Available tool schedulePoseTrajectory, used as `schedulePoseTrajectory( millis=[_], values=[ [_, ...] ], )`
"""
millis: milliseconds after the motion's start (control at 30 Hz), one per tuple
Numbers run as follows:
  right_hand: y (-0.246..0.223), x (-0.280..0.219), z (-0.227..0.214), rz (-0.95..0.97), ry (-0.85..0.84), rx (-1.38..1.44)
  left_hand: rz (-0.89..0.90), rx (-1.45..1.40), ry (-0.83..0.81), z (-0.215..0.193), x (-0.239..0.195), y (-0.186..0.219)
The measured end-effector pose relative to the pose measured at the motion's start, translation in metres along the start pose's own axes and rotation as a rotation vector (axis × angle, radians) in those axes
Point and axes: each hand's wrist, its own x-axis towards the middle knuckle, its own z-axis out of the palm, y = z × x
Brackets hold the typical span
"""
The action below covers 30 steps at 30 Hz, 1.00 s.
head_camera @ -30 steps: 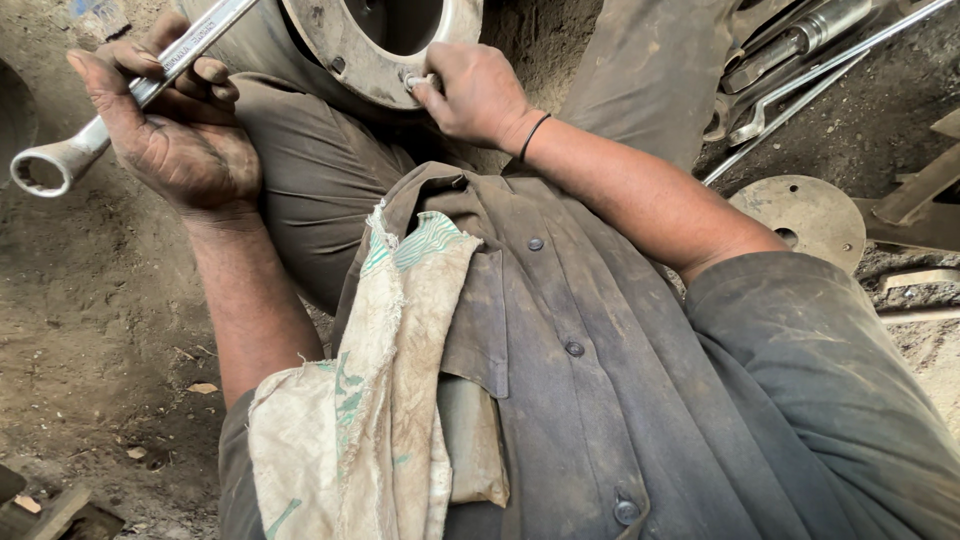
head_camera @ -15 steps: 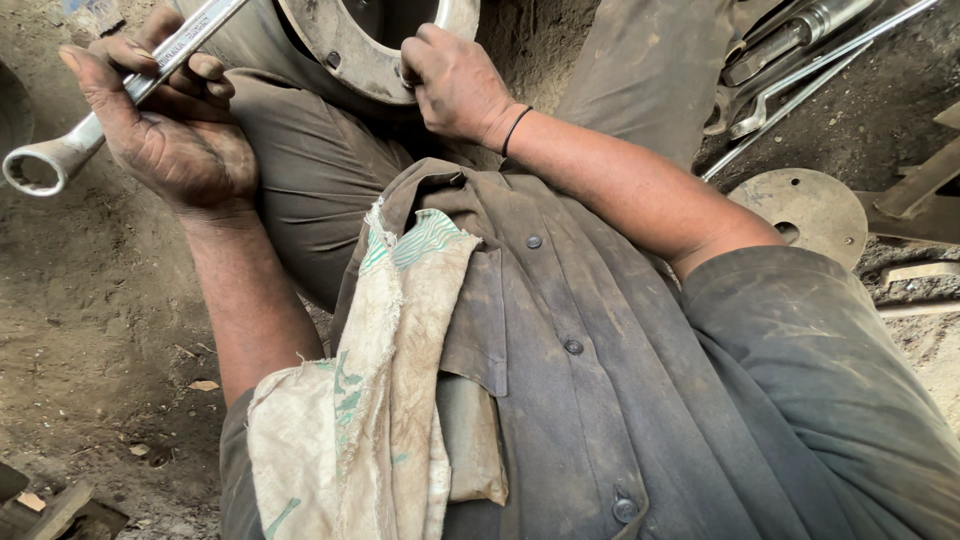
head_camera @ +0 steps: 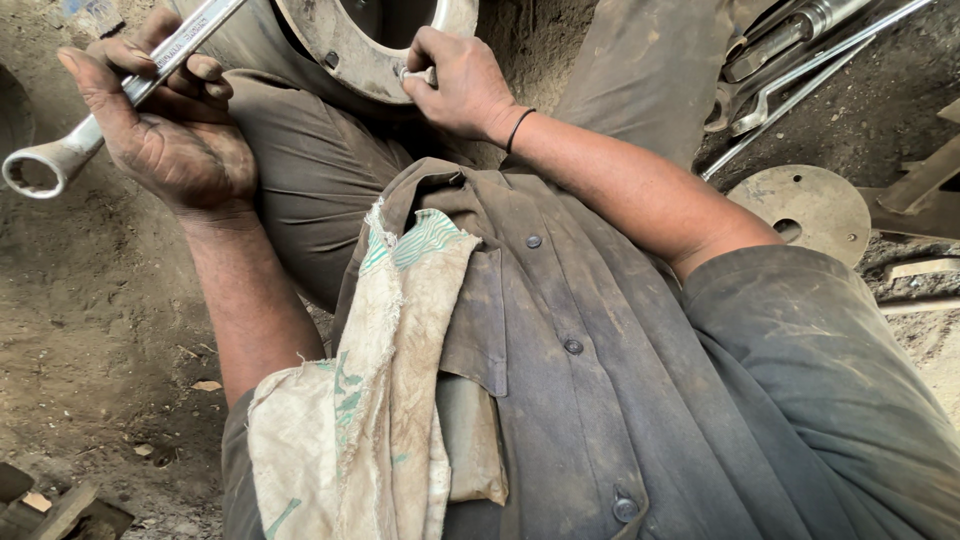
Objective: The person sits on the ground and uses a wrench to tighten bolts on a cylindrical metal vehicle part. They rotate the part to access different bolts and continue tightening them.
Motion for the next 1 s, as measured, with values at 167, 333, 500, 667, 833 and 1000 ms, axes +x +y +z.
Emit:
schedulePoseTrajectory(
  millis=[167, 333, 500, 667, 833, 1000],
  values=[
    [0.001, -0.003, -0.001, -0.163, 0.066, -0.103, 0.011, 0.012, -0.011, 0.002, 0.0, 0.001],
    [0.001, -0.005, -0.004, -0.224, 0.082, -0.108, 0.01, 0.001, -0.022, 0.003, 0.0, 0.0],
    [0.002, -0.002, -0.008, -0.116, 0.048, -0.05, 0.01, 0.008, -0.029, 0.005, 0.0, 0.001],
    [0.012, -0.004, -0.006, -0.142, 0.044, 0.04, 0.017, 0.031, 0.009, 0.008, 0.002, 0.002],
    [0.032, -0.008, 0.005, 0.045, -0.003, 0.288, 0.05, 0.05, -0.018, 0.005, 0.002, -0.001],
    [0.053, -0.006, 0.01, 0.236, -0.063, 0.393, 0.039, 0.031, 0.009, 0.0, 0.002, -0.003]
  ],
)
